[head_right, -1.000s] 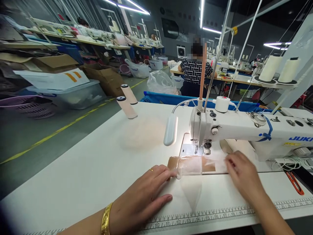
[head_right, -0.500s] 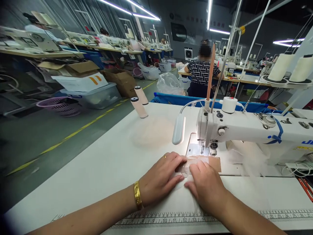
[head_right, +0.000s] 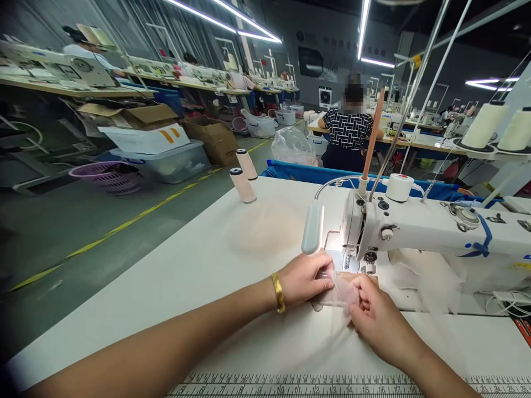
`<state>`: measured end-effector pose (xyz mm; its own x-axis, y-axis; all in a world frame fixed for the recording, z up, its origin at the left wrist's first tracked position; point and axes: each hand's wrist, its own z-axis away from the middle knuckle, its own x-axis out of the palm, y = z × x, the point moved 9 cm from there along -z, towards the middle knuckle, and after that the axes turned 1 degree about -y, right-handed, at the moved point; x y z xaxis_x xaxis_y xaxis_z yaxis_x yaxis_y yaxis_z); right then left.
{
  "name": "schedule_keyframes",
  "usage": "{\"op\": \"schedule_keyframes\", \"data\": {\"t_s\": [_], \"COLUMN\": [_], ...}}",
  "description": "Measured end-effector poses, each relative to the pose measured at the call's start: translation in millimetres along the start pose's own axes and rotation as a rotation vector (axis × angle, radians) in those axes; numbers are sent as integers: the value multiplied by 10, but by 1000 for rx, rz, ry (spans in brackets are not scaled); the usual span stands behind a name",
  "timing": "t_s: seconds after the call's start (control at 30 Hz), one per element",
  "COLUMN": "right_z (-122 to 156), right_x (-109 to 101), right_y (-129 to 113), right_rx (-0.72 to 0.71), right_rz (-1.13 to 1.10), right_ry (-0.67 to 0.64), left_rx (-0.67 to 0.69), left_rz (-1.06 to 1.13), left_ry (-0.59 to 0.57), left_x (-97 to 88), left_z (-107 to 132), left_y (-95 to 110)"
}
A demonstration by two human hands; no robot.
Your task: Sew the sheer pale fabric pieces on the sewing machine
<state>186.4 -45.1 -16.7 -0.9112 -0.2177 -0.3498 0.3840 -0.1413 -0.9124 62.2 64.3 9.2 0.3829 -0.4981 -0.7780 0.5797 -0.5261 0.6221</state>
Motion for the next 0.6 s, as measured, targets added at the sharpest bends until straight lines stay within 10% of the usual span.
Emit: {"op": "schedule_keyframes", "data": {"t_s": [0.17, 0.6], "right_z": [34, -98], "right_x": [-328, 42], "right_y": [-180, -117], "right_rx": [-9, -355], "right_rz": [410, 365], "right_ry": [122, 318], "left_rx": [64, 75], "left_rz": [196, 460], "left_ry": [28, 111], "left_x": [112, 322], "left_z": [-16, 230], "left_y": [85, 14]}}
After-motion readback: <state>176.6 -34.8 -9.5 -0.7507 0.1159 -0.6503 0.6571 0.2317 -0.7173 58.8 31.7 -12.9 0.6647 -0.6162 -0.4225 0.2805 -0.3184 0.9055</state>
